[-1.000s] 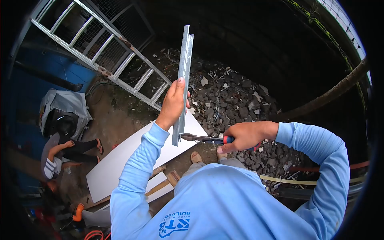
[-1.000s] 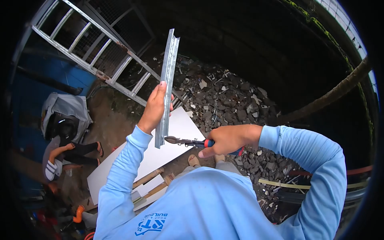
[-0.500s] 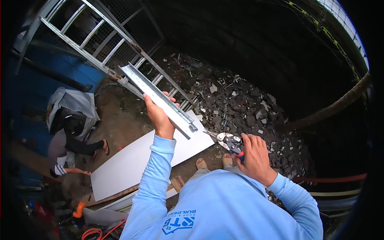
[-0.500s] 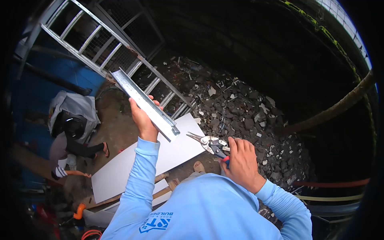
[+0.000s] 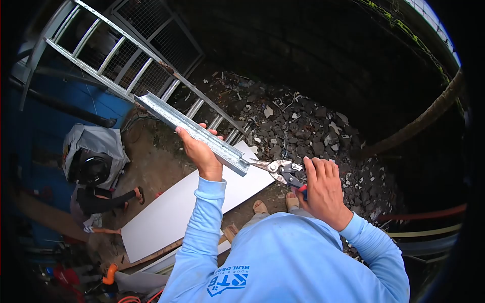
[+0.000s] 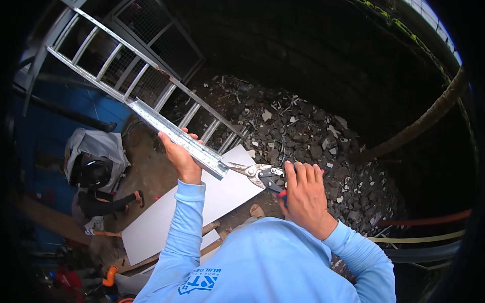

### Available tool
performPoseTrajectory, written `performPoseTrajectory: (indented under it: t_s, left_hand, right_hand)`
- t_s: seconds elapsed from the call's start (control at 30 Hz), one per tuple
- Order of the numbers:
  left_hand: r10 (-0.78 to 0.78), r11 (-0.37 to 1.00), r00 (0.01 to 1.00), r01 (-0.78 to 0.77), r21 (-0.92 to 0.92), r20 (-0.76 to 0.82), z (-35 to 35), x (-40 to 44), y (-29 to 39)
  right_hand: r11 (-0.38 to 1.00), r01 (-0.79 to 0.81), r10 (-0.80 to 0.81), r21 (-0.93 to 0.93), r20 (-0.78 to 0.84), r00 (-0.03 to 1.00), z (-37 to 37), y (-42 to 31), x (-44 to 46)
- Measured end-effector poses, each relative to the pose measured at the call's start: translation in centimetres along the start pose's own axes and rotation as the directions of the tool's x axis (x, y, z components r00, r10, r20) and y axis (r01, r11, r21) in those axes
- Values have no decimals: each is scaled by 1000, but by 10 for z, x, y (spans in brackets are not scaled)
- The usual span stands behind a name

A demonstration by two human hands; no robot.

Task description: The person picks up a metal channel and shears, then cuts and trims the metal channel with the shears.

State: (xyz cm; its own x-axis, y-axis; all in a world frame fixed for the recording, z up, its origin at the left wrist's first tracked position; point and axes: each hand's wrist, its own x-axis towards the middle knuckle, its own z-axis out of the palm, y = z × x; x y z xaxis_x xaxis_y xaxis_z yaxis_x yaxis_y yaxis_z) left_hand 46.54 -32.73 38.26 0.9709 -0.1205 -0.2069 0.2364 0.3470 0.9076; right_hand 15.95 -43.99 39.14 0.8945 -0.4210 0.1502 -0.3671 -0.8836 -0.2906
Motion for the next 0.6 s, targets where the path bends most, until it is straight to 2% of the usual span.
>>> performPoseTrajectory:
  t_s: [0.2,0.4,0.5,0.6]
  left_hand:
    - [-33,999,999,33,2,-26,-5,-2,5]
    - [16,999,999,-14,43,-43,-4,-3,0]
    - [16,999,998,-14,34,-57,-5,-1,1]
    - [-51,998,998,52,-18,27,-12,-3,11]
  right_hand:
    - [1000,23,-23,-14,-13,1000,3,-3,1]
    - [997,13,-14,-77,-5,1000,9,-15,11]
    - [999,-11,15,-46,90,996,2,-18,17]
    - [985,-59,10,162,287,958,1,-10,26]
